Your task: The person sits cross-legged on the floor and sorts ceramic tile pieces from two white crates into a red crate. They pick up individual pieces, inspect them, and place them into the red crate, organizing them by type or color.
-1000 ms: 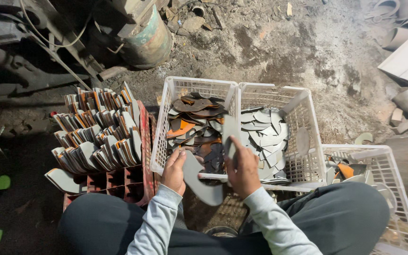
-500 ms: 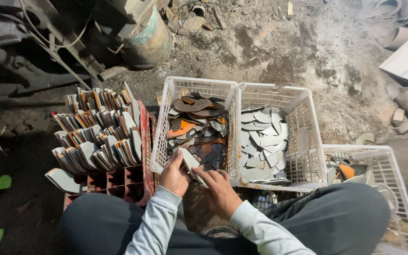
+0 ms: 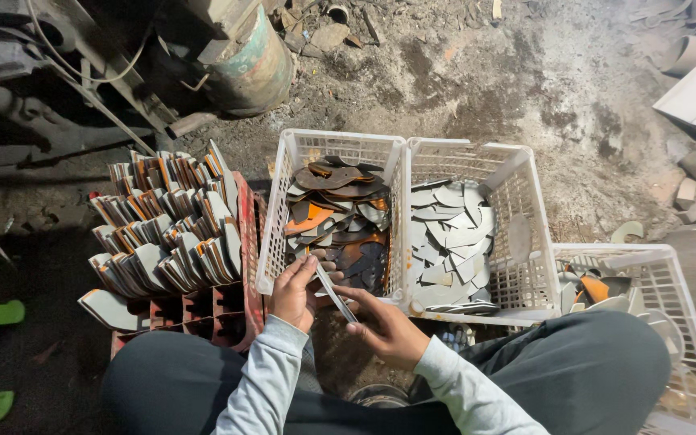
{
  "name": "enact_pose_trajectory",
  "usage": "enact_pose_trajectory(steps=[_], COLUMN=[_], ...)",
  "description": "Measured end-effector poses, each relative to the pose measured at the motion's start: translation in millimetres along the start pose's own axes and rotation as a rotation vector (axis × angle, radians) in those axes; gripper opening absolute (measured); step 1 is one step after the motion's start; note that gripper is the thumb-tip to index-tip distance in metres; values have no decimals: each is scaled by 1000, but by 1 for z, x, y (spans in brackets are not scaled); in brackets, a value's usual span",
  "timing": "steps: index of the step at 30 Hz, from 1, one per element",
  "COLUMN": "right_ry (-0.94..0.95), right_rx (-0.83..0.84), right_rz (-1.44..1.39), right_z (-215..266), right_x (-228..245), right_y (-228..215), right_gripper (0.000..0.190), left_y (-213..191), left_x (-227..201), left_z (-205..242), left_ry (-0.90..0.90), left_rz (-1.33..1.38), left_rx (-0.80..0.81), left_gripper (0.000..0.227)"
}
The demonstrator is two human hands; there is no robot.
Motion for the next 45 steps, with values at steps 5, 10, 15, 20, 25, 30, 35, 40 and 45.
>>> enact_pose_trajectory(steps=[5,10,15,20,25,30,35,40,45], right_ry=[132,112,103,165,180,217,223,246,261], right_rx=[-71,-261,-422,-418,-412,-426,-598,-728,-843], right_rz=[-33,-61,-247,-276,-284,-351,-471,-525,-536], right_z=[5,19,22,16,10,5,3,4,3], right_x=[-13,-13,-25,-39,-45,-54,-76,-83,-80], right_y=[-13,-65,-98,-94,-92,-95,-106,-109,-96], right_gripper=[55,60,60,58,57,58,44,33,22], left_y=[32,-6,-76,-76,-31,-20,-9,-18,4], left_x=[0,-50,-37,3,2,8,3,29,76], left_z=[-14,-86,-177,-219,-262,-318,-294,-248,-128], left_ry=[-97,150,286,504,752,536,455,200,10], left_rz=[-144,-755,-1377,-1666,-1870,-2132,-2117,-1242,-832], left_rx=[194,-83,-310,-262,-102,-124,-68,41,187], left_gripper=[37,44,25,36,46,37,35,52,32])
Point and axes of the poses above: each hand's wrist, its own z-axis away from the middle knuckle, its own y-axis out of the palm, x = y × z, the point moved 6 cm from there along -z, towards the middle knuckle, and after that the axes turned 8 degrees about z, right-handed, at the moved point
